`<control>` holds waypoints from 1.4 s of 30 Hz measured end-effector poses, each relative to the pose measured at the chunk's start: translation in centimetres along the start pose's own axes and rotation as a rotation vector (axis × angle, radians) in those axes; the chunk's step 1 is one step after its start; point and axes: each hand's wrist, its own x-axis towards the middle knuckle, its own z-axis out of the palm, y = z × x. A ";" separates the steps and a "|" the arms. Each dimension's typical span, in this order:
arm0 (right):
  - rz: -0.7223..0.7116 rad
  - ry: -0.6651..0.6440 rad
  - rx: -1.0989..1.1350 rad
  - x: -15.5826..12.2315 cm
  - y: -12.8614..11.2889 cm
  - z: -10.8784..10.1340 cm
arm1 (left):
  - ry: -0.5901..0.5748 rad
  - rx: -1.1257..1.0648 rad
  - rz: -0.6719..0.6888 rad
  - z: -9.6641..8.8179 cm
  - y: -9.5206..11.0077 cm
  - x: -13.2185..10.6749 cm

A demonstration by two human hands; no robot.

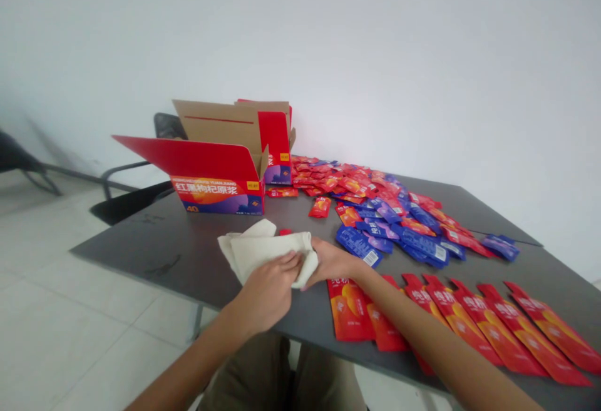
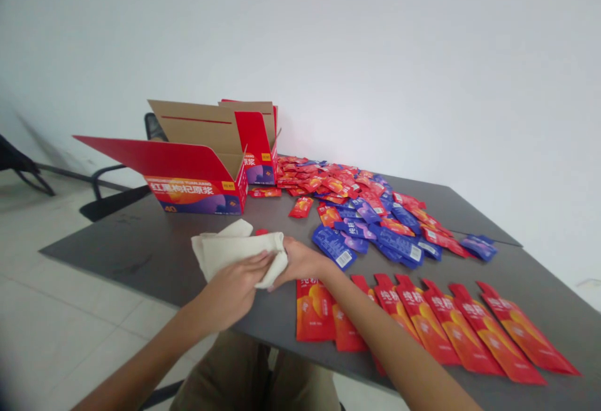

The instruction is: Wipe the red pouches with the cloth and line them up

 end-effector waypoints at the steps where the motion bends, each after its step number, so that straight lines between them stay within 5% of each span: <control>1: -0.007 0.017 -0.024 0.0 0.0 0.0 | 0.003 0.005 -0.052 -0.2 -0.4 0.5; 5: -0.057 0.048 -0.065 -0.1 -0.3 -0.2 | 0.025 0.032 -0.165 -0.9 -1.4 2.0; 11: -0.002 -0.020 -0.008 0.0 -0.2 -0.1 | -0.016 0.036 -0.009 0.3 1.1 -0.3; 17: -0.030 0.045 -0.076 -0.1 -0.3 -0.2 | 0.017 0.054 -0.196 -0.8 -1.4 1.9; 23: 0.006 -0.009 -0.026 0.0 -0.2 -0.2 | -0.008 0.026 0.004 0.2 0.7 -0.3; 29: 0.072 0.048 -0.160 -0.4 -0.6 -0.3 | -0.019 0.088 -0.269 -1.3 -2.2 0.7; 38: 0.223 -0.028 -0.278 -0.5 -0.8 -0.6 | 0.055 0.136 -0.362 -1.6 -5.0 -7.0; 42: 0.224 -0.089 -0.327 -0.4 -1.4 -1.1 | 0.052 0.140 -0.382 -1.9 -4.9 -7.8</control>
